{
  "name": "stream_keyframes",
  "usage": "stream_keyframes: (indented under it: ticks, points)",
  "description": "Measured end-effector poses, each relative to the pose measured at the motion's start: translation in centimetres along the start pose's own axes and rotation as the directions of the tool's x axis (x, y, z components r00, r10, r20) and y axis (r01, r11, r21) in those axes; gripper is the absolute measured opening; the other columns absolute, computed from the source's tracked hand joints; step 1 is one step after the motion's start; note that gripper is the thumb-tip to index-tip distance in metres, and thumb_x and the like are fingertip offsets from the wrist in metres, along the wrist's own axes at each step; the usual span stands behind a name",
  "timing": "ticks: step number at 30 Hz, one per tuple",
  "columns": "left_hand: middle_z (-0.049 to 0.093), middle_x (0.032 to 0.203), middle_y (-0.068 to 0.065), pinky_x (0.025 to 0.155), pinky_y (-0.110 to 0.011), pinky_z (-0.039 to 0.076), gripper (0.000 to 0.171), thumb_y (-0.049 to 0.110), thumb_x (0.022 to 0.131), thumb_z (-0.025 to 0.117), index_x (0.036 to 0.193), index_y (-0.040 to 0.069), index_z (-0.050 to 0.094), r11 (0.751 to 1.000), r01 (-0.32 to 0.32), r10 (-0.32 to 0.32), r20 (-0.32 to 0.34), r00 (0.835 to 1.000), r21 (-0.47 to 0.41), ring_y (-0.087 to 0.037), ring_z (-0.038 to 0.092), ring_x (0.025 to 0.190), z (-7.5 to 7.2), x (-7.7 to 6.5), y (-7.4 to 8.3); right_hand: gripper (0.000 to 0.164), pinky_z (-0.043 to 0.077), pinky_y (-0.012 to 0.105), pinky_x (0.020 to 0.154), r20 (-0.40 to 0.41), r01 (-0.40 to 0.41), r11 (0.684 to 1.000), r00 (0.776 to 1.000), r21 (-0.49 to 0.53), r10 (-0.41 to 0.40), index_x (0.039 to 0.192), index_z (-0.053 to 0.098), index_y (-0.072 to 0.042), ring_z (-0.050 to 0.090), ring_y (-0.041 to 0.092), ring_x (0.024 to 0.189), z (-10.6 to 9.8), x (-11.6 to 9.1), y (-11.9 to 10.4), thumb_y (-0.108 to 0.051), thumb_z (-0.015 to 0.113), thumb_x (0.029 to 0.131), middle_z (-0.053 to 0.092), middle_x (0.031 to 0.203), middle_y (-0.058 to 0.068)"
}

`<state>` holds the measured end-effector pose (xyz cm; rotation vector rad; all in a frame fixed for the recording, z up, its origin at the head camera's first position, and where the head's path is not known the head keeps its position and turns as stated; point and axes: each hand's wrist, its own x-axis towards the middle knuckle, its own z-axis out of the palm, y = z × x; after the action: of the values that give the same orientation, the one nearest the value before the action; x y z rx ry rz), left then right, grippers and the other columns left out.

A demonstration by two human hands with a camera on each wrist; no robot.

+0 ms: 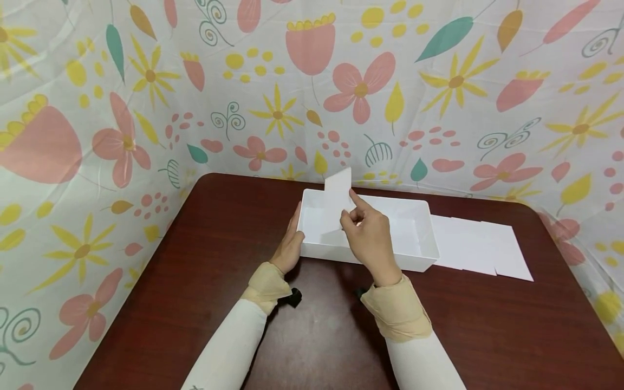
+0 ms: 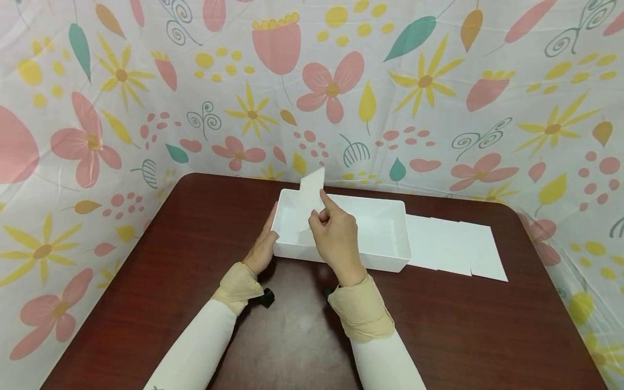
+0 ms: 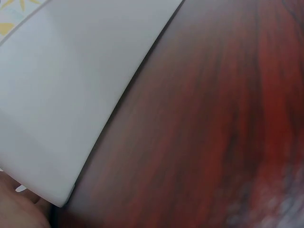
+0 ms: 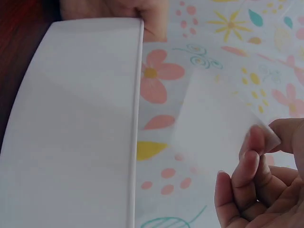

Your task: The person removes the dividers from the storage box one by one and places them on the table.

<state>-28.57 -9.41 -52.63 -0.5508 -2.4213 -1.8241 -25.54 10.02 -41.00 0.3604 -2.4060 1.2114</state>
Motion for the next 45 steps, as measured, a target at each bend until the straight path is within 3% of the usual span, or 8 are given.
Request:
stream_keyframes:
  ticks: [5, 10, 17, 26, 34, 37, 41, 45]
  points:
    - [0.000, 0.162, -0.004, 0.114, -0.056, 0.007, 0.072, 0.001, 0.093, 0.024, 0.155, 0.026, -0.001, 1.000, 0.005, -0.005, 0.016, 1.000, -0.024, -0.010, -0.001, 0.141, -0.4, -0.2, 0.7, 0.047, 0.040, 0.032, 0.048, 0.003, -0.035, 0.999, 0.999, -0.004, 0.035, 0.137, 0.054, -0.007, 0.053, 0.011, 0.057, -1.4, 0.0, 0.6, -0.015, 0.062, 0.091, 0.068, 0.068, -0.002]
    - [0.000, 0.161, -0.012, 0.113, -0.059, 0.007, 0.070, -0.003, 0.093, 0.024, 0.155, 0.015, -0.001, 0.998, -0.014, 0.016, 0.039, 0.999, -0.055, -0.023, 0.000, 0.142, -0.8, -0.6, 2.9, 0.046, 0.040, 0.031, 0.050, 0.022, -0.136, 0.991, 0.991, 0.000, 0.135, 0.139, 0.053, -0.014, 0.050, 0.015, 0.056, -3.1, -0.5, 1.5, -0.018, 0.062, 0.094, 0.069, 0.073, 0.004]
    - [0.001, 0.160, -0.007, 0.114, -0.057, 0.008, 0.069, 0.000, 0.092, 0.024, 0.156, 0.011, 0.000, 0.999, -0.005, 0.006, 0.036, 0.999, -0.044, -0.025, 0.000, 0.142, -0.9, -0.5, 4.0, 0.044, 0.037, 0.025, 0.043, 0.028, -0.240, 0.970, 0.970, 0.026, 0.240, 0.139, 0.054, -0.015, 0.055, 0.017, 0.060, -5.8, -1.7, 3.3, -0.023, 0.059, 0.096, 0.070, 0.081, 0.009]
    - [0.001, 0.161, -0.008, 0.114, -0.058, 0.008, 0.068, 0.002, 0.093, 0.024, 0.156, 0.012, 0.000, 1.000, 0.003, -0.002, 0.038, 0.999, -0.031, -0.023, 0.000, 0.142, -0.9, -0.4, 3.5, 0.048, 0.038, 0.025, 0.051, 0.023, -0.339, 0.939, 0.941, 0.053, 0.338, 0.140, 0.052, -0.023, 0.059, 0.017, 0.074, -9.5, -3.7, 4.7, -0.031, 0.062, 0.094, 0.072, 0.093, 0.008]
    - [0.002, 0.161, -0.008, 0.114, -0.056, 0.008, 0.070, 0.001, 0.091, 0.025, 0.156, 0.013, 0.001, 0.999, 0.008, -0.007, 0.031, 0.999, -0.034, -0.021, 0.001, 0.142, -0.8, -0.5, 3.1, 0.050, 0.042, 0.016, 0.051, -0.033, -0.408, 0.913, 0.912, 0.006, 0.408, 0.139, 0.054, -0.020, 0.059, 0.007, 0.073, -13.5, -6.5, 6.4, -0.028, 0.067, 0.091, 0.069, 0.087, -0.011]
    - [0.001, 0.161, 0.002, 0.115, -0.053, 0.008, 0.071, 0.004, 0.092, 0.025, 0.156, 0.021, -0.001, 1.000, 0.006, -0.005, 0.021, 1.000, -0.016, -0.016, 0.001, 0.142, -0.5, -0.3, 1.6, 0.051, 0.044, 0.011, 0.056, -0.065, -0.421, 0.907, 0.905, -0.020, 0.419, 0.137, 0.056, -0.017, 0.061, 0.001, 0.075, -15.5, -7.5, 7.1, -0.025, 0.069, 0.089, 0.066, 0.084, -0.017]
    - [0.000, 0.160, 0.010, 0.115, -0.051, 0.009, 0.072, 0.008, 0.092, 0.025, 0.155, 0.030, -0.002, 1.000, 0.000, 0.000, 0.006, 1.000, 0.017, -0.007, 0.000, 0.140, -0.1, 0.1, -0.4, 0.055, 0.045, 0.010, 0.056, -0.074, -0.474, 0.877, 0.880, -0.082, 0.469, 0.140, 0.053, -0.015, 0.059, -0.005, 0.077, -18.2, -9.1, 8.4, -0.027, 0.069, 0.089, 0.061, 0.083, -0.023]
    - [-0.002, 0.159, 0.014, 0.115, -0.051, 0.008, 0.073, 0.008, 0.091, 0.024, 0.154, 0.031, -0.005, 1.000, -0.004, 0.003, 0.016, 1.000, 0.009, -0.003, -0.002, 0.139, -0.1, 0.1, -0.4, 0.060, 0.046, 0.013, 0.053, -0.064, -0.523, 0.836, 0.852, -0.169, 0.520, 0.142, 0.049, -0.013, 0.057, -0.010, 0.077, -20.6, -10.8, 9.7, -0.032, 0.069, 0.088, 0.057, 0.084, -0.028]
